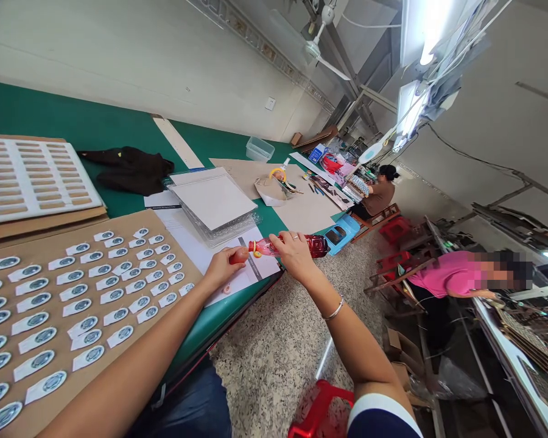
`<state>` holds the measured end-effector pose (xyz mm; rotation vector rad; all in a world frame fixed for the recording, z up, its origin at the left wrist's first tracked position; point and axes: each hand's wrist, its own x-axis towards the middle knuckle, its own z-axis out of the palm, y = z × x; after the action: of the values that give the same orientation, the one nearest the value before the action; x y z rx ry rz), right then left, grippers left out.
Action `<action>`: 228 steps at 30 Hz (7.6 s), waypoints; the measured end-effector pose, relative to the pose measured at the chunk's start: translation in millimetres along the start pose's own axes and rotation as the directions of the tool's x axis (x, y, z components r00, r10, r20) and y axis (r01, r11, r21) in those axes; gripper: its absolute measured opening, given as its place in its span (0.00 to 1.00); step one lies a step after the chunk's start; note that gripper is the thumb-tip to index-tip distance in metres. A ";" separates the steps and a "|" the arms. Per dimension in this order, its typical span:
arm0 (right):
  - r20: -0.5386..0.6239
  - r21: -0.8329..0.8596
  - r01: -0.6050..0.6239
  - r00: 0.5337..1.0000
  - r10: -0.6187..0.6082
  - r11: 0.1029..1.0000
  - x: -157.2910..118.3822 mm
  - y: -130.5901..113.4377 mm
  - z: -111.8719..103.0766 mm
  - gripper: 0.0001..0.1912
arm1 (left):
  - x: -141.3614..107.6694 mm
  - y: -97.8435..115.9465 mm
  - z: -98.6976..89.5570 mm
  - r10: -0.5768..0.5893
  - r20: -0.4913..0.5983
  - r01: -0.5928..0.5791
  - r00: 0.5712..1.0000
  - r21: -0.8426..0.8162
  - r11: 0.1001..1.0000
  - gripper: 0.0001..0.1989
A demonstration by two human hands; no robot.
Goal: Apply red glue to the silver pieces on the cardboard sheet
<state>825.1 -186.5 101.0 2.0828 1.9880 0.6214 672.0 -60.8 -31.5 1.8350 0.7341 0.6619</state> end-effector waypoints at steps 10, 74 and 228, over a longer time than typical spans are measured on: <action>-0.011 -0.014 -0.003 1.000 0.003 1.000 -1.0 -1.0 -1.2 0.25 | 0.0 -1.8 0.3 0.005 0.007 -0.006 1.000 0.008 1.000 0.26; -0.058 -0.106 0.009 0.998 -0.015 0.994 -2.4 -5.5 -6.4 0.22 | -4.0 -2.0 1.8 0.064 -0.015 -0.063 0.998 0.038 0.997 0.24; -0.073 -0.088 -0.020 0.997 0.014 0.996 -4.3 -5.9 -16.2 0.22 | -2.2 -6.2 3.0 0.075 -0.008 -0.075 0.997 -0.003 0.997 0.23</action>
<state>812.8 -192.6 112.3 2.0552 1.9441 0.7847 671.6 -62.4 -38.5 1.8650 0.6718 0.7186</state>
